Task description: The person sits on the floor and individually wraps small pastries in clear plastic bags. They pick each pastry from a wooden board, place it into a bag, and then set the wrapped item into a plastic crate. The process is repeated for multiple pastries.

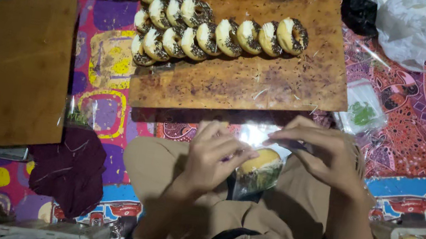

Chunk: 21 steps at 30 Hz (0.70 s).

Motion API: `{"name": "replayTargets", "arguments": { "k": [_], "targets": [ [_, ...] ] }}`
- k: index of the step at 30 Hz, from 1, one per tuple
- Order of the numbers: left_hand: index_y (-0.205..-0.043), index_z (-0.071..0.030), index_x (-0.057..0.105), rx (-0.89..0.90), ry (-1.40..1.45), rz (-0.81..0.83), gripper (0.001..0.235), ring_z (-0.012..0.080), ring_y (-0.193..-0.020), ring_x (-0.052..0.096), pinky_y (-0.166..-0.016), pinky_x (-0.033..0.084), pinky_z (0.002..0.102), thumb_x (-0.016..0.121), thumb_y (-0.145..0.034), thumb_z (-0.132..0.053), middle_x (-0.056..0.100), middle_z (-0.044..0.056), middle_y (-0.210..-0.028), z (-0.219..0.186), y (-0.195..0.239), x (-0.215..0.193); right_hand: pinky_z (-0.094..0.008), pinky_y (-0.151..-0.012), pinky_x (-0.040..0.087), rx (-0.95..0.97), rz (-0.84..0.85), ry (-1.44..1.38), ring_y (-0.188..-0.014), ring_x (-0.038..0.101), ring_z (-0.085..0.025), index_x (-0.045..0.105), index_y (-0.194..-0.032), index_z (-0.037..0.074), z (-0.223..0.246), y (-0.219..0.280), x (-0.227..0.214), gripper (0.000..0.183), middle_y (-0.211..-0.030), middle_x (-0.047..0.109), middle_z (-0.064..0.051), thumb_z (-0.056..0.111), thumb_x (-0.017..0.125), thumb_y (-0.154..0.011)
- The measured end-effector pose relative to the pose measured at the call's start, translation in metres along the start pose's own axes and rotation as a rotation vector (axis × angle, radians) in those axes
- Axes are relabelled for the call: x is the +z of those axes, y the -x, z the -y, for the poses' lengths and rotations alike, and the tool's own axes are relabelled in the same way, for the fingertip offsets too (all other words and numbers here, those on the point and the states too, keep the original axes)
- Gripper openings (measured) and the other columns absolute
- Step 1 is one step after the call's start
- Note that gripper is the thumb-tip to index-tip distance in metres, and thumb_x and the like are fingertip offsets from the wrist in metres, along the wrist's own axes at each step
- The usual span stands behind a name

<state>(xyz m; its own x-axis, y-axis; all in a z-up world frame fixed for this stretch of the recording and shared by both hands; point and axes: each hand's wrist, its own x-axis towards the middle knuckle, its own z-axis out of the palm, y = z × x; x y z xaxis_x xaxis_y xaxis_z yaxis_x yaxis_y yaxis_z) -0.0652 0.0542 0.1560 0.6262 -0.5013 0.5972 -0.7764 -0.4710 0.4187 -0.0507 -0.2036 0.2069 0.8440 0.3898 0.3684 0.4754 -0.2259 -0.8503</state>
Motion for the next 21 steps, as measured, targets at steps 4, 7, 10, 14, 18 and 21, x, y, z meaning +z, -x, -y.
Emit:
{"name": "replayTargets", "arguments": {
  "k": [4,7,10,14,18,21],
  "targets": [
    [-0.112,-0.003,0.068,0.064,-0.051,-0.119,0.026,0.0289,-0.088,0.07,-0.076,0.059,0.039,0.072,-0.086,-0.001,0.069,0.011,-0.102,-0.039,-0.009,-0.029,-0.033,-0.071,0.05,-0.118,0.09,-0.184,-0.072,0.065,-0.018,0.075,-0.114,0.006,0.017,-0.001,0.013,0.024,-0.086,0.073,-0.006,0.005,0.07,-0.091],
    [-0.117,-0.004,0.06,-0.043,-0.006,0.008,0.028,0.0291,-0.092,0.07,-0.079,0.059,0.039,0.073,-0.091,-0.002,0.07,0.012,-0.109,-0.055,-0.014,-0.046,-0.033,-0.065,0.041,-0.297,0.068,0.134,-0.068,0.051,-0.016,0.082,-0.107,0.013,0.014,-0.001,0.022,0.024,-0.074,0.063,0.001,0.017,0.083,-0.083],
    [-0.116,-0.009,0.062,-0.113,-0.019,-0.018,0.03,0.0244,-0.092,0.071,-0.079,0.059,0.04,0.074,-0.088,-0.005,0.065,0.006,-0.1,-0.069,-0.018,-0.056,-0.033,-0.068,0.036,-0.522,-0.028,0.335,-0.074,0.05,-0.015,0.082,-0.105,0.019,-0.011,0.017,0.03,0.024,-0.084,0.065,0.004,0.024,0.08,-0.082],
    [-0.12,-0.01,0.066,-0.231,0.03,0.083,0.033,0.0281,-0.091,0.069,-0.077,0.059,0.042,0.072,-0.088,-0.004,0.067,0.006,-0.101,-0.076,-0.021,-0.061,-0.036,-0.079,0.043,-0.725,-0.121,0.777,-0.092,0.054,-0.016,0.072,-0.117,0.021,-0.083,0.063,0.039,0.033,-0.1,0.061,0.004,0.021,0.07,-0.084],
    [-0.103,-0.019,0.063,-0.22,-0.059,-0.056,0.025,0.0311,-0.099,0.068,-0.083,0.059,0.046,0.074,-0.082,-0.013,0.065,0.005,-0.099,-0.066,-0.011,-0.061,-0.039,-0.093,0.04,0.029,0.064,1.092,-0.114,0.046,-0.022,0.056,-0.133,0.016,-0.167,0.081,-0.02,0.049,-0.125,0.048,-0.002,0.023,0.072,-0.087],
    [-0.104,-0.012,0.061,-0.442,0.176,-0.224,0.008,0.0282,-0.108,0.069,-0.082,0.063,0.041,0.059,-0.097,-0.014,0.065,0.012,-0.114,-0.055,0.0,-0.051,-0.042,-0.104,0.038,0.643,0.434,1.08,-0.13,0.04,-0.026,0.045,-0.145,0.013,-0.186,0.081,-0.043,0.064,-0.144,0.039,-0.008,0.025,0.073,-0.089]
  ]
}}
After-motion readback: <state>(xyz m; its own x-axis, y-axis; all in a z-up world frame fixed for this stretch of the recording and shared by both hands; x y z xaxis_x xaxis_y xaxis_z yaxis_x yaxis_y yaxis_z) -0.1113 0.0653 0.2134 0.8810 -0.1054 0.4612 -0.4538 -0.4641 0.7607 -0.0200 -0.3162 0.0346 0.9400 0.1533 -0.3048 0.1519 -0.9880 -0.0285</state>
